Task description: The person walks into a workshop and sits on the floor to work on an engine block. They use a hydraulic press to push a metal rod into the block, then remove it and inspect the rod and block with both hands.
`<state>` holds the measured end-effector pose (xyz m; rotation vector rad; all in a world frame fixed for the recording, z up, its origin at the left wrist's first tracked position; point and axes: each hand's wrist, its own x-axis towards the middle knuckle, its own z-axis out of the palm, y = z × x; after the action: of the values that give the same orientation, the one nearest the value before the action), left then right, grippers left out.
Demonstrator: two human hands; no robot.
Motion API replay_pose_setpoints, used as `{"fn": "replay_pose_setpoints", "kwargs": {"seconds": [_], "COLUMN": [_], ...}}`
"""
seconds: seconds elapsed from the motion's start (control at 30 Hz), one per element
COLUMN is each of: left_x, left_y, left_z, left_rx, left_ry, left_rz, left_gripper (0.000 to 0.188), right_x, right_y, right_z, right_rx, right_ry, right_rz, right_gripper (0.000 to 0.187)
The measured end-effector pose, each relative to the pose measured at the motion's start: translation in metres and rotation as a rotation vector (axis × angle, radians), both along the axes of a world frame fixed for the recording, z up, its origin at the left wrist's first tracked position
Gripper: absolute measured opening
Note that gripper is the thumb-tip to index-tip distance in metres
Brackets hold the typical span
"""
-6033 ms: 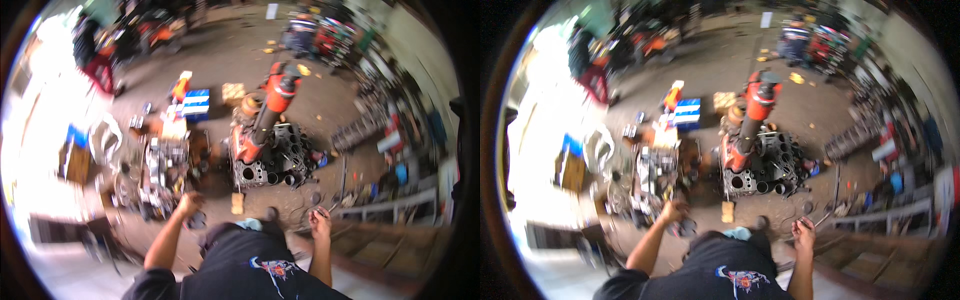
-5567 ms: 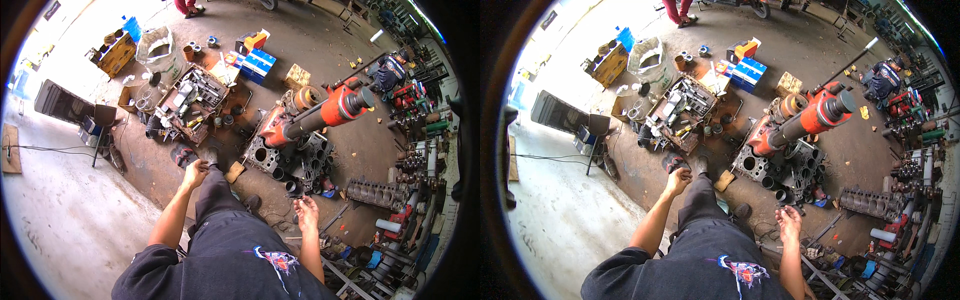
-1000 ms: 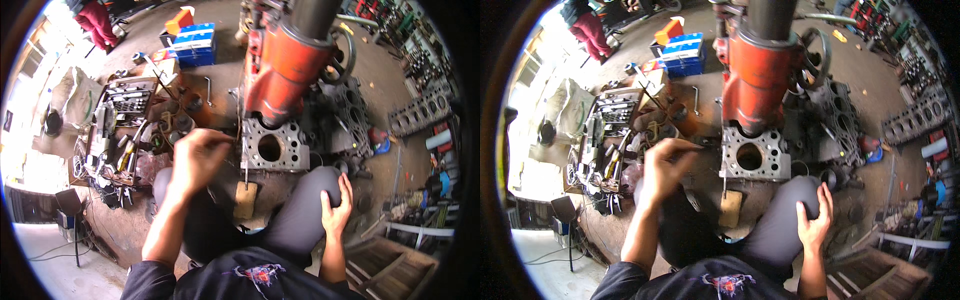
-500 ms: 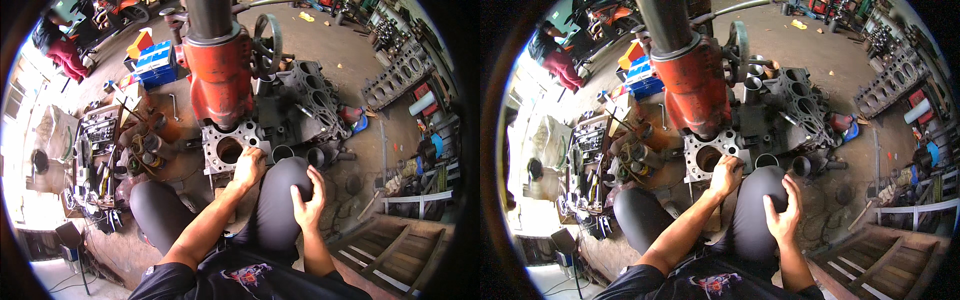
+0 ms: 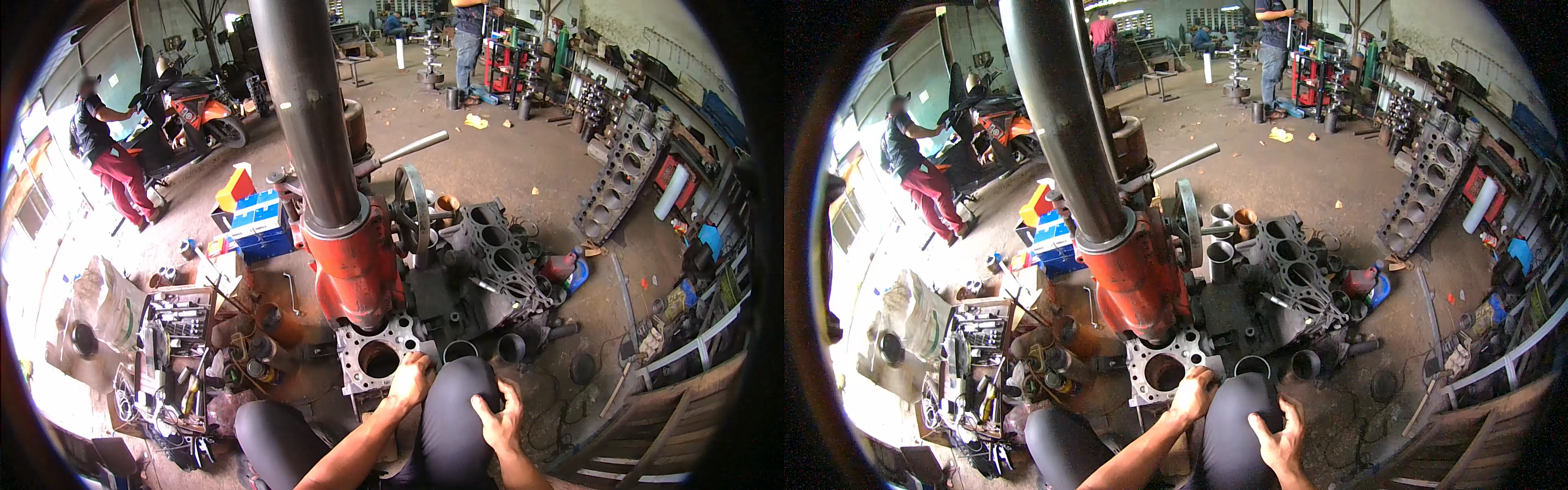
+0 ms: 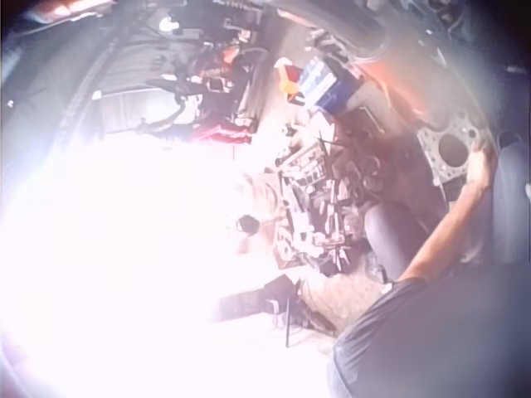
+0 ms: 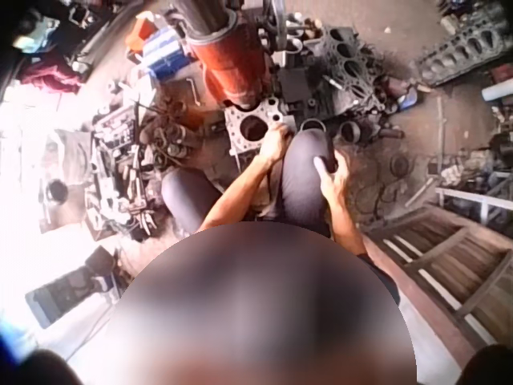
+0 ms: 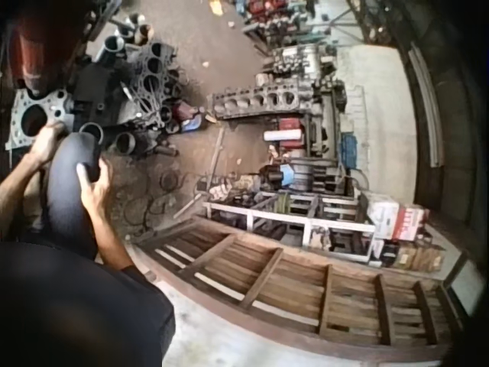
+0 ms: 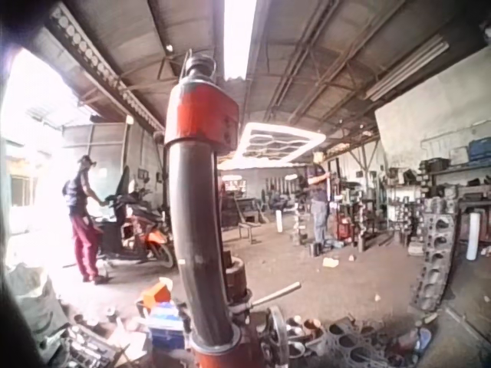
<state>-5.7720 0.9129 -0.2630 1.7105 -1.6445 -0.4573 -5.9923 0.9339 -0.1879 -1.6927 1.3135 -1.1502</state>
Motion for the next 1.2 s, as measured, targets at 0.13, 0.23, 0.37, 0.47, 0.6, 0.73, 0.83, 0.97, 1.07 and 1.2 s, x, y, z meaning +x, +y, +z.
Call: {"fn": "replay_pose_setpoints", "kwargs": {"seconds": [0.13, 0.23, 0.37, 0.47, 0.6, 0.73, 0.83, 0.97, 1.07, 1.2], "left_x": [0.003, -0.009, -0.048, -0.058, -0.037, 0.000, 0.061, 0.144, 0.165, 0.155], "left_y": [0.008, 0.029, 0.081, 0.123, 0.158, 0.154, 0.134, 0.085, 0.041, -0.030], "left_z": [0.009, 0.023, 0.048, 0.062, 0.074, 0.109, 0.171, 0.314, 0.460, 0.639], "left_rx": [-0.074, -0.092, 0.030, -0.008, 0.295, 0.368, -0.079, -0.844, -1.012, -1.242], "left_ry": [-0.012, 0.325, 0.757, 0.312, 0.340, 0.550, 0.153, -0.261, -0.304, -0.423], "left_rz": [-0.017, 0.124, 0.143, 0.088, -0.123, -0.028, 0.115, 0.321, 0.392, 0.323], "left_gripper": [0.021, 0.024, 0.047, 0.067, 0.103, 0.027, 0.017, 0.039, 0.054, 0.093], "right_x": [0.002, 0.000, 0.001, 0.009, 0.037, 0.071, 0.095, 0.119, 0.131, 0.149], "right_y": [0.003, 0.003, -0.004, -0.019, -0.061, -0.114, -0.141, -0.157, -0.171, -0.208], "right_z": [-0.005, -0.005, 0.003, 0.017, 0.053, 0.100, 0.128, 0.145, 0.147, 0.146], "right_rx": [-0.055, -0.077, -0.182, -0.196, 0.102, 0.098, 0.134, 0.112, 0.238, 0.279], "right_ry": [-0.017, -0.010, -0.116, -0.147, -0.500, -0.958, -1.198, -1.268, -1.439, -1.497], "right_rz": [-0.036, -0.054, -0.026, 0.072, 0.157, 0.360, 0.451, 0.570, 0.637, 0.650], "right_gripper": [0.044, 0.037, 0.018, 0.024, 0.022, 0.031, 0.025, 0.025, 0.020, 0.040]}}
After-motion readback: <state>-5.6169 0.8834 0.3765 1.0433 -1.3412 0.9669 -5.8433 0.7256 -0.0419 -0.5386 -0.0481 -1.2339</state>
